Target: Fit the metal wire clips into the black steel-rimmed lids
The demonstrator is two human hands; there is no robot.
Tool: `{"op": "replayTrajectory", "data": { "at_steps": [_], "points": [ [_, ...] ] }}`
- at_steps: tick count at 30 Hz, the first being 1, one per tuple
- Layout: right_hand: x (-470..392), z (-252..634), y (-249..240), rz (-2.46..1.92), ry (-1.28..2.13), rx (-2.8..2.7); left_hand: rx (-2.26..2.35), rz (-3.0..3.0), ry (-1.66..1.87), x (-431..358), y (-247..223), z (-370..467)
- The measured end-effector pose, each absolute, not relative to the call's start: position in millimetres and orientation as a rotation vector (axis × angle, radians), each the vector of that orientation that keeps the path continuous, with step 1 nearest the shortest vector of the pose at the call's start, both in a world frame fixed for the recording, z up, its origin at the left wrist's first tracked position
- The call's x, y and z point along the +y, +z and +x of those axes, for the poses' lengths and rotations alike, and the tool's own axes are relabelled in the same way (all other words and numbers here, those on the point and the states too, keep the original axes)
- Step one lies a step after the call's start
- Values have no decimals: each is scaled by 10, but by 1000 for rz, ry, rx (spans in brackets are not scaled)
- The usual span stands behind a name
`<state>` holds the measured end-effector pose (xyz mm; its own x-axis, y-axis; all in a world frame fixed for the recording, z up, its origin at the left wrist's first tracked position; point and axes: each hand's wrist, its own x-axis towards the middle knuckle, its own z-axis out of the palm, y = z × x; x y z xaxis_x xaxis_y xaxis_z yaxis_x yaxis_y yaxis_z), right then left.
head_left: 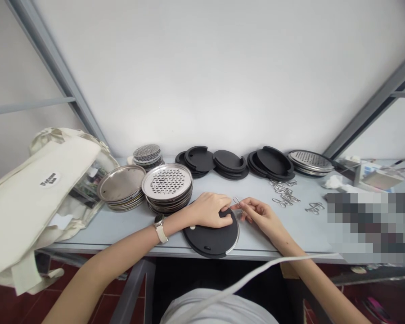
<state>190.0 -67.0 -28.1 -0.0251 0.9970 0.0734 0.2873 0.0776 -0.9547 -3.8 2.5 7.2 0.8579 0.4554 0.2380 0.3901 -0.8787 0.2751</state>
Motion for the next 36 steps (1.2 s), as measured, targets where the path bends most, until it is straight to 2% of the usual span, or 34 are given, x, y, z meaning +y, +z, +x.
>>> {"op": "replayTrajectory", "data": {
  "at_steps": [36],
  "points": [
    [-765,1808,-224,-1377,798,-1866,767,2836,377,2,67,-21]
  ]
}}
